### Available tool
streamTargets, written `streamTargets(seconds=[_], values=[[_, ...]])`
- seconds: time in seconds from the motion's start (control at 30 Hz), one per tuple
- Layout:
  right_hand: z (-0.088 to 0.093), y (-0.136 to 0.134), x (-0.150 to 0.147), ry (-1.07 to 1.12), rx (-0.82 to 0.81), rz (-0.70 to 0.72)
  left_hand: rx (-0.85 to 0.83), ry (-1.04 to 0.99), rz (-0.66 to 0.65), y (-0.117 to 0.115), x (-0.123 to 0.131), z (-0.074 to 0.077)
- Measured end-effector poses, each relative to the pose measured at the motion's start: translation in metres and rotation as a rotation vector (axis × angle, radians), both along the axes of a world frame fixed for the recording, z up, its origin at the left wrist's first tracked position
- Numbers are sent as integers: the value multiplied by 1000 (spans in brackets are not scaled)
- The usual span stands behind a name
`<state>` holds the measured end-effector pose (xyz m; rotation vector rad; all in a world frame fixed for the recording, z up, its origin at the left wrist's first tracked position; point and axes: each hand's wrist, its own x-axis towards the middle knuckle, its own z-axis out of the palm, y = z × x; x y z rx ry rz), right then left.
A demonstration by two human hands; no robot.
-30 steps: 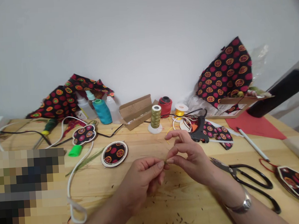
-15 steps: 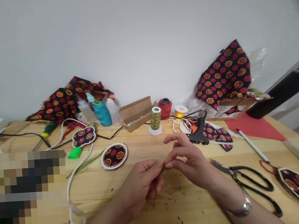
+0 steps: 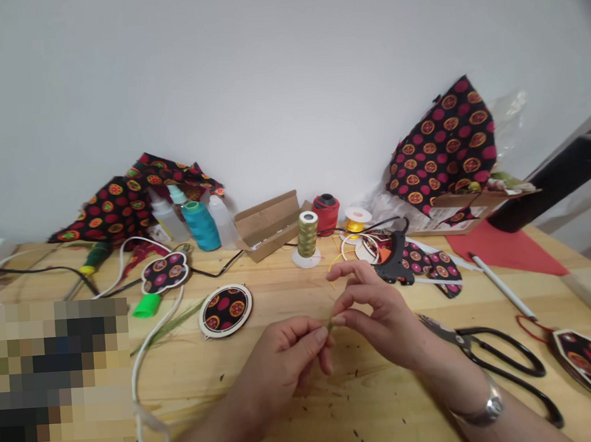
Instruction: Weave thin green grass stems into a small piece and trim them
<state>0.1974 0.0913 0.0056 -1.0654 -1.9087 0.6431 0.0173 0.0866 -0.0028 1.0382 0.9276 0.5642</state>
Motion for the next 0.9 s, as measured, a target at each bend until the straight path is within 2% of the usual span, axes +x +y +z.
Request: streamTargets(seconds=[0.13,0.23,0.3,0.37,0.43,0.47,0.53,0.63,0.7,0.77,0.9], values=[[1,1,2,6,-7,-10,91,42,-21,1,2,5],[4,3,6,11,6,-43,235,166,18,3,1,6],[7,3,10,14,25,-60,407,284,150,2,-1,4],[10,3,12,1,48,-68,611,360,336,1,-3,3],[11,1,11,-31,62,-64,771,351,467,-2,-5,4],[11,0,10,-49,68,-57,805,310,479,-3,-5,5],[11,-3,7,-82,74,-27,787,211,408,-6,-4,7],[11,-7,1,-112,92,19,529,21,248,-8,-1,7],[10,-8,-1,-130,104,31,402,-24,160,-8,0,6],[10,-8,-1,-142,112,34,381,6,73,-8,1,5],[9,-6,-1,-147,118,38,482,133,-22,-8,1,6]])
